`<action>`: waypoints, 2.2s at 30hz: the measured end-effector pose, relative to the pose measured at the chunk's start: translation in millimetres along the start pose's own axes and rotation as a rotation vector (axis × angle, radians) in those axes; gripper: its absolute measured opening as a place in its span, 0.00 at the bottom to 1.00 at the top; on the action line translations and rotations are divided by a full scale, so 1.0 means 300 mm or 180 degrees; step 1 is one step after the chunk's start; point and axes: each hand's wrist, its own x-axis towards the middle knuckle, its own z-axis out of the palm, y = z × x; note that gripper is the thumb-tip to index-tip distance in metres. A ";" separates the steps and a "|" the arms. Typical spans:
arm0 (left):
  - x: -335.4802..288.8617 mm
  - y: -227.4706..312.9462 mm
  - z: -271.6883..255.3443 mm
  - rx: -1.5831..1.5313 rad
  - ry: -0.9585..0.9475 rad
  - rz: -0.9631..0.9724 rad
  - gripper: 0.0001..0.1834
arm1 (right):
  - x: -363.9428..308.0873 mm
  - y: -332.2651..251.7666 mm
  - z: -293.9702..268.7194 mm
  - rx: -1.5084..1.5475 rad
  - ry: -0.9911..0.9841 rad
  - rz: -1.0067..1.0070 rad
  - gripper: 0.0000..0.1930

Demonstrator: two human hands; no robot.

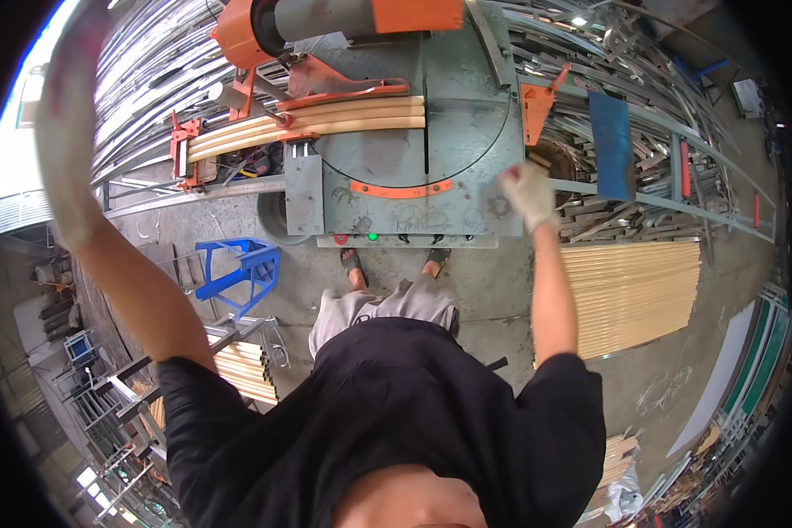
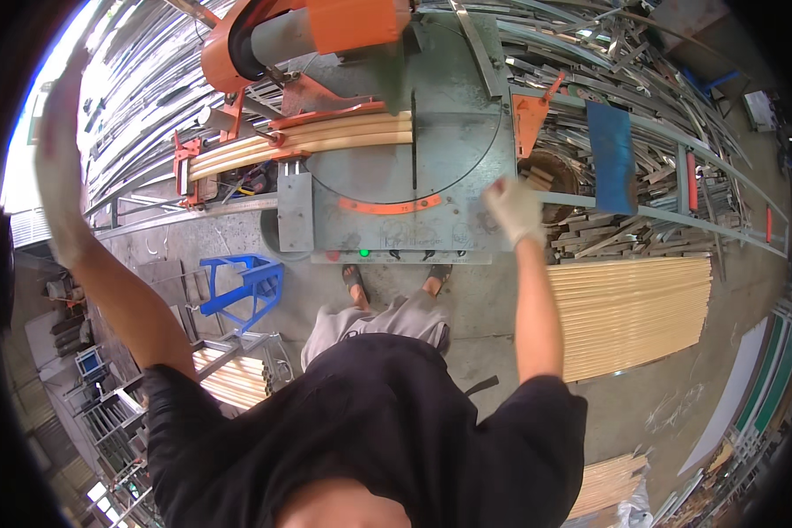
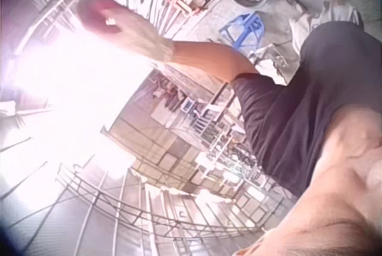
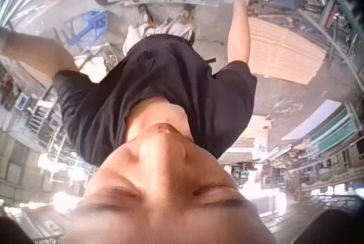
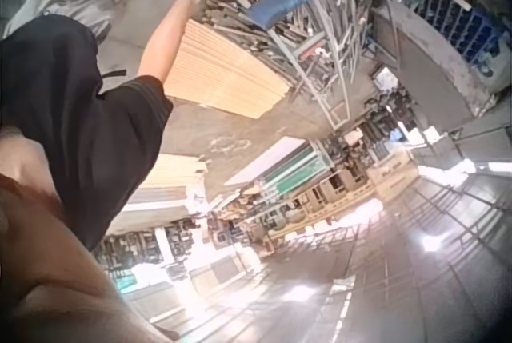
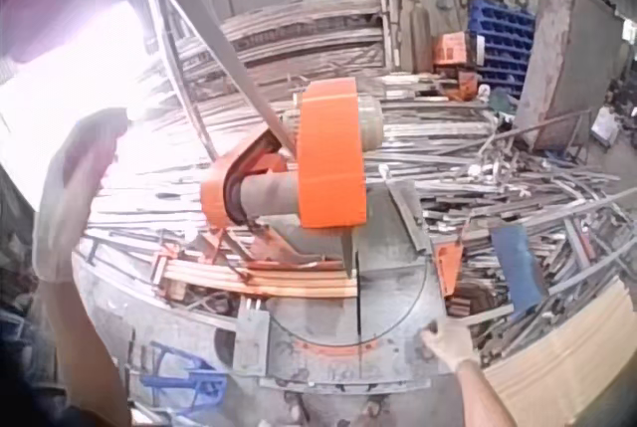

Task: The person places a bundle of metal pipes into a chop saw, pulls the lever to cut through them while wearing gloves, and then removes the cut pieces and places them on a rack.

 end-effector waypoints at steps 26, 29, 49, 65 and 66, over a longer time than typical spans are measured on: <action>-0.674 -1.659 0.820 0.1142 -0.2953 0.0214 0.52 | -0.443 -0.388 1.114 -0.0956 -0.0017 0.1712 0.26; -0.737 -1.687 0.815 0.0919 -0.2566 0.0169 0.39 | -0.555 -0.420 1.084 -0.0715 0.0042 0.1743 0.27; -1.907 -1.277 -0.626 0.0382 -0.2492 -0.2294 0.26 | -1.035 -0.381 1.082 -0.0783 -0.1064 0.2239 0.24; -1.899 -1.391 0.194 0.1048 -0.4096 -0.4201 0.27 | -0.998 -0.350 0.986 -0.0948 -0.0997 0.1461 0.21; -1.905 -1.382 0.213 0.1093 -0.4128 -0.4069 0.26 | -1.034 -0.249 0.991 -0.0488 -0.0760 0.1606 0.21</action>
